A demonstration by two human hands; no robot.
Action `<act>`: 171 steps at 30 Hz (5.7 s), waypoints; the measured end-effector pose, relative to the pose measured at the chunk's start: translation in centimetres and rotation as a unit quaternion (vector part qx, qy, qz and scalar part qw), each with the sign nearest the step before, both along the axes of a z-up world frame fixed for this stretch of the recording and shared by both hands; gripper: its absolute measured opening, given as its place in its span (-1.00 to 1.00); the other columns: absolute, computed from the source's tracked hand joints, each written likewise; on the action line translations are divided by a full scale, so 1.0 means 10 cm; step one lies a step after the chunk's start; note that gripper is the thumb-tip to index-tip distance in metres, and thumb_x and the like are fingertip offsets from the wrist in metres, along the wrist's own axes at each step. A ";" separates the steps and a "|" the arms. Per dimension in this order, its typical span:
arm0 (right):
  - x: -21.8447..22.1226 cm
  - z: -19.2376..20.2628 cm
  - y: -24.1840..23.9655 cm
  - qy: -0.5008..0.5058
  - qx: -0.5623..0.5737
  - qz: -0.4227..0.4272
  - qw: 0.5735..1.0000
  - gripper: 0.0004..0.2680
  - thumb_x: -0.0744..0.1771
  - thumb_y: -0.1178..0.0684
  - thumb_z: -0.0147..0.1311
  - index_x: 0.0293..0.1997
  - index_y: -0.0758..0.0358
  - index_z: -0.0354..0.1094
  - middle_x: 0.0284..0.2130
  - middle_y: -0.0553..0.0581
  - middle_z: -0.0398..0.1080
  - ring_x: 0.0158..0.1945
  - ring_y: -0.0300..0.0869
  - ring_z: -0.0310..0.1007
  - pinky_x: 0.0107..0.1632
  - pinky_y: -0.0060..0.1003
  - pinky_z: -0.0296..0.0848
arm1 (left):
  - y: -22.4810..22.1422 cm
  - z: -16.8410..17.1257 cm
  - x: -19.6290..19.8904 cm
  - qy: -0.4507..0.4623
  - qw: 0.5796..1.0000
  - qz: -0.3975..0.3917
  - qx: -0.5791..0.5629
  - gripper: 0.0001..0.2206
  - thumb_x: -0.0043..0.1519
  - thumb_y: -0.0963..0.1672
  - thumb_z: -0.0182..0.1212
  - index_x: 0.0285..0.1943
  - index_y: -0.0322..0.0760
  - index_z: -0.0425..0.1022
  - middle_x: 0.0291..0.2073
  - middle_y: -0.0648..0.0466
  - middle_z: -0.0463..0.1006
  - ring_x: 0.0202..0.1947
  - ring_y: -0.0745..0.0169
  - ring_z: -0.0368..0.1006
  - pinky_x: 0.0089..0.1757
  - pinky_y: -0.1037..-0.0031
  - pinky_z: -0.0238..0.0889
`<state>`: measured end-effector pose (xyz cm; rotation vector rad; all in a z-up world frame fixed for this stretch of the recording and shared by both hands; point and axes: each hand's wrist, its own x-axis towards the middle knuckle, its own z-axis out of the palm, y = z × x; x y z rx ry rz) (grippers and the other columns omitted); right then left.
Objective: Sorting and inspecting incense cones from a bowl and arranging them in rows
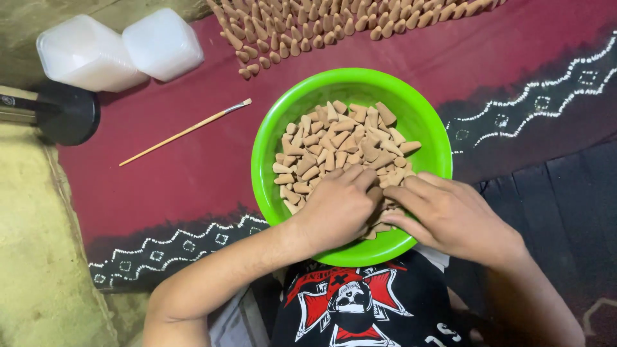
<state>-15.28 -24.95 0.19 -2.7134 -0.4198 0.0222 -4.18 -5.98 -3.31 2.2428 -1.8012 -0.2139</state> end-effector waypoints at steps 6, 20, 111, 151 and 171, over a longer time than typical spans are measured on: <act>0.07 -0.26 -0.15 -0.037 -0.101 -0.015 0.994 -0.91 0.32 0.04 0.07 -0.13 0.09 0.34 -0.36 -0.01 0.31 -0.23 -0.05 0.37 -0.34 -0.10 0.43 | 0.07 0.07 0.09 -0.009 0.998 0.016 -0.059 -0.88 0.18 -0.17 0.22 -0.26 -0.39 0.51 -0.27 -0.03 0.47 -0.22 -0.02 0.40 -0.29 0.24 0.33; 0.11 -0.02 -0.19 -0.056 0.169 -0.070 0.982 -0.80 0.35 0.19 0.09 0.10 0.29 0.41 -0.01 0.23 0.32 0.09 -0.03 0.43 0.20 -0.19 0.40 | 0.42 0.23 0.10 0.049 0.997 -0.001 -0.056 -0.77 0.08 -0.19 0.31 -0.11 -0.40 0.49 -0.16 -0.05 0.49 -0.06 -0.03 0.36 -0.16 0.25 0.32; 1.66 0.07 -0.68 -0.212 0.276 -0.087 0.933 -0.92 0.35 0.42 0.36 -0.21 0.51 0.52 -0.24 0.34 0.52 -0.12 -0.01 0.50 0.08 -0.20 0.48 | 0.09 0.53 1.60 0.148 0.922 0.166 -0.317 -0.89 0.32 -0.23 0.25 -0.03 -0.37 0.61 -0.14 -0.03 0.68 -0.16 0.15 0.61 -0.04 0.38 0.49; 1.25 -0.07 -0.76 -0.262 0.133 -0.087 0.952 -0.89 0.37 0.33 0.31 -0.07 0.57 0.48 -0.18 0.30 0.56 -0.18 0.00 0.49 -0.01 -0.19 0.47 | -0.87 -0.07 2.18 0.019 0.995 0.017 -0.096 -0.79 0.23 -0.40 0.14 -0.35 -0.40 0.61 -0.42 -0.03 0.63 -0.34 0.07 0.64 -0.22 0.28 0.66; 1.07 0.34 0.40 0.083 -0.104 0.130 0.983 -0.49 0.31 -0.25 0.17 0.35 0.18 0.23 0.26 0.43 0.21 0.22 0.36 0.27 0.13 0.28 0.36 | 0.57 -0.27 1.45 0.357 0.836 0.163 -0.383 -0.82 0.23 -0.23 0.28 -0.02 -0.19 0.66 -0.08 0.01 0.63 -0.06 0.04 0.57 0.01 0.22 0.41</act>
